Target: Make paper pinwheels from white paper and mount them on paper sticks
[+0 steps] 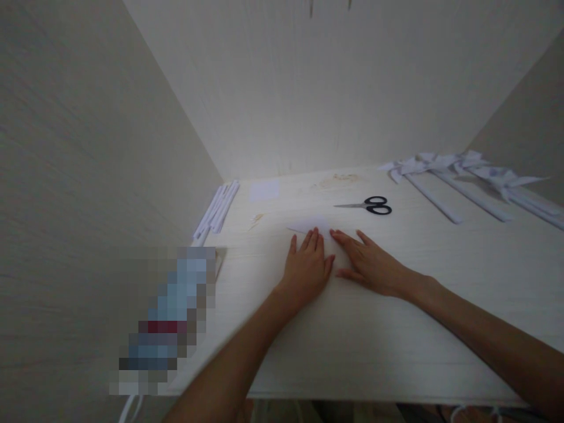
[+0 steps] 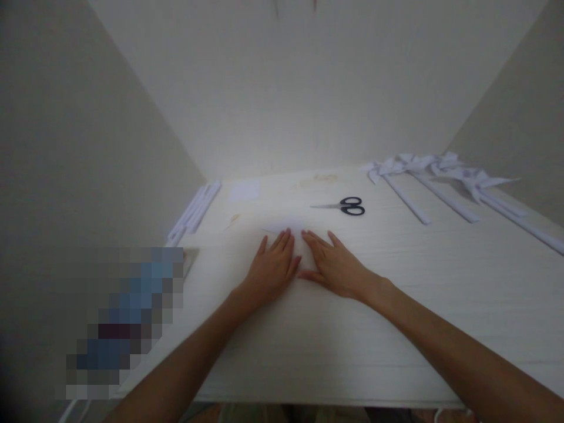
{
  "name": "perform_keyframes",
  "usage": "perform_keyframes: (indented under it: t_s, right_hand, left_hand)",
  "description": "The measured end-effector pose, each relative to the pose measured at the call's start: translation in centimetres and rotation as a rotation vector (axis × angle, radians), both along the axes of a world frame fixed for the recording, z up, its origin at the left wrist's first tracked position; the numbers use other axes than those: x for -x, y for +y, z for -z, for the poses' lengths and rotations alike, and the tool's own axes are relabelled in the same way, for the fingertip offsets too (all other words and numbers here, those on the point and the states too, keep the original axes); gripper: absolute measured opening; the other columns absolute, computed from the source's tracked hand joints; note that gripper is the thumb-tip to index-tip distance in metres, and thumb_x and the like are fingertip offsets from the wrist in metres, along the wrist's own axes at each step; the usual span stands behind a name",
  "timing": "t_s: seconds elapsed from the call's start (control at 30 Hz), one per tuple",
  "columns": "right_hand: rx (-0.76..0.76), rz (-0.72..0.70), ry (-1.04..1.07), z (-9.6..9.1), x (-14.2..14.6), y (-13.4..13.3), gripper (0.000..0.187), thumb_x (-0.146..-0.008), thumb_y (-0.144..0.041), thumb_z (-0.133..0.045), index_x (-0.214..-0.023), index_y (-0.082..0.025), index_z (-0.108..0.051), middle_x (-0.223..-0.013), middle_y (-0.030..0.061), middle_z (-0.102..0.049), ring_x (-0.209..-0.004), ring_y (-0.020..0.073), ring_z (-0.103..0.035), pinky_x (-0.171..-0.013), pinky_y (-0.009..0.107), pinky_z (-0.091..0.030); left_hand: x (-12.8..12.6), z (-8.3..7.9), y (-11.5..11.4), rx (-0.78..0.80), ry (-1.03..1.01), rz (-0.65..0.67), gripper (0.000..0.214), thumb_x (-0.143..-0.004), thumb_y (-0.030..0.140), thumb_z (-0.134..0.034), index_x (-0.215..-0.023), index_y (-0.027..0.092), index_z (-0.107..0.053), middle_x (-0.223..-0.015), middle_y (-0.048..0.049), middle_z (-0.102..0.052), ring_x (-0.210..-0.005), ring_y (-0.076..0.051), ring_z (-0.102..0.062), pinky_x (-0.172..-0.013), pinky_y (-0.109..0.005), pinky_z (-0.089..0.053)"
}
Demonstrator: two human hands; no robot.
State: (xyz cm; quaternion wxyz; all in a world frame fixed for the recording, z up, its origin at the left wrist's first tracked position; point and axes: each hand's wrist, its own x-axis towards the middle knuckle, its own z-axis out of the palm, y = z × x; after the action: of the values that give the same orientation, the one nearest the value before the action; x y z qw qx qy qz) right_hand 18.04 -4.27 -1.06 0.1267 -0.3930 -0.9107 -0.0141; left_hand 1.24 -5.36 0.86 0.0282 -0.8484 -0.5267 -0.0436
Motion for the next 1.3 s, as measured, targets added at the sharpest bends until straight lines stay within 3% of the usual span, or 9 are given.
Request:
perform_keyframes:
  t_s: [0.2, 0.43, 0.63, 0.8, 0.93, 1.03, 1.2, 1.3]
  right_hand:
    - [0.012, 0.026, -0.017, -0.1, 0.0, 0.0, 0.071, -0.081, -0.055, -0.022, -0.132, -0.006, -0.015, -0.132, 0.0178, -0.034, -0.121, 0.0236, -0.030, -0.097, 0.047, -0.025]
    - [-0.002, 0.045, -0.025, 0.0, 0.0, 0.2, 0.071, -0.081, -0.056, -0.018, -0.131, -0.006, -0.017, -0.130, 0.0180, -0.036, -0.120, 0.0232, -0.033, -0.097, 0.046, -0.026]
    - [0.009, 0.038, -0.024, -0.4, 0.0, 0.3, 0.062, -0.083, -0.052, -0.020, -0.130, -0.012, -0.024, -0.132, 0.0138, -0.034, -0.121, 0.0210, -0.032, -0.095, 0.046, -0.029]
    - [-0.019, 0.052, -0.029, -0.3, -0.5, 1.1, 0.051, -0.085, -0.046, -0.022, -0.124, -0.018, -0.038, -0.132, 0.0087, -0.036, -0.121, 0.0229, -0.031, -0.094, 0.050, -0.027]
    - [-0.058, 0.167, -0.014, 0.1, -1.3, 2.1, 0.051, -0.085, -0.045, -0.025, -0.121, -0.013, -0.042, -0.129, 0.0129, -0.039, -0.121, 0.0255, -0.031, -0.094, 0.050, -0.026]
    - [-0.036, 0.170, -0.005, 0.4, -2.1, 2.9, 0.052, -0.085, -0.045, -0.025, -0.121, -0.011, -0.042, -0.130, 0.0140, -0.037, -0.121, 0.0257, -0.031, -0.095, 0.048, -0.028]
    - [0.059, 0.076, 0.029, 0.5, -3.3, 3.8, 0.050, -0.086, -0.042, -0.025, -0.124, -0.013, -0.038, -0.131, 0.0109, -0.038, -0.121, 0.0215, -0.030, -0.097, 0.043, -0.029]
    - [0.042, 0.078, 0.019, 0.3, -3.6, 4.0, 0.049, -0.086, -0.040, -0.025, -0.125, -0.012, -0.035, -0.129, 0.0114, -0.040, -0.122, 0.0215, -0.030, -0.097, 0.044, -0.027]
  left_hand:
    - [0.5, -0.7, 0.4, -0.006, -0.006, -0.084, 0.050, -0.086, 0.032, -0.009, -0.123, 0.009, -0.035, -0.133, -0.0100, -0.033, -0.123, -0.017, -0.027, -0.101, -0.042, -0.017]
    - [2.5, -0.4, 1.5, -0.072, 0.055, -0.219, 0.049, -0.085, 0.030, -0.014, -0.124, 0.006, -0.033, -0.133, -0.0124, -0.032, -0.123, -0.019, -0.028, -0.101, -0.043, -0.016]
    - [3.7, 0.0, 2.4, -0.111, 0.087, -0.301, 0.048, -0.085, 0.030, -0.017, -0.123, 0.007, -0.035, -0.133, -0.0129, -0.033, -0.122, -0.022, -0.028, -0.099, -0.046, -0.018]
    - [3.6, -0.2, 2.0, -0.160, 0.063, -0.231, 0.047, -0.085, 0.032, -0.019, -0.118, 0.007, -0.042, -0.133, -0.0132, -0.033, -0.122, -0.024, -0.027, -0.098, -0.047, -0.020]
    - [2.7, -0.5, 1.5, -0.122, 0.003, -0.073, 0.048, -0.085, 0.033, -0.022, -0.112, 0.003, -0.047, -0.131, -0.0139, -0.036, -0.122, -0.023, -0.029, -0.100, -0.041, -0.023]
    - [2.0, -0.5, 1.3, -0.085, -0.082, 0.016, 0.045, -0.085, 0.030, -0.023, -0.107, 0.002, -0.050, -0.127, -0.0148, -0.041, -0.120, -0.020, -0.033, -0.101, -0.035, -0.024]
    - [1.7, 0.0, 1.5, -0.049, -0.176, 0.124, 0.045, -0.084, 0.028, -0.028, -0.122, 0.004, -0.034, -0.131, -0.0152, -0.036, -0.123, -0.018, -0.028, -0.101, -0.032, -0.025]
    - [1.8, 0.4, 1.5, 0.012, -0.161, 0.186, 0.048, -0.084, 0.033, -0.027, -0.123, 0.005, -0.032, -0.132, -0.0145, -0.033, -0.123, -0.018, -0.027, -0.101, -0.034, -0.024]
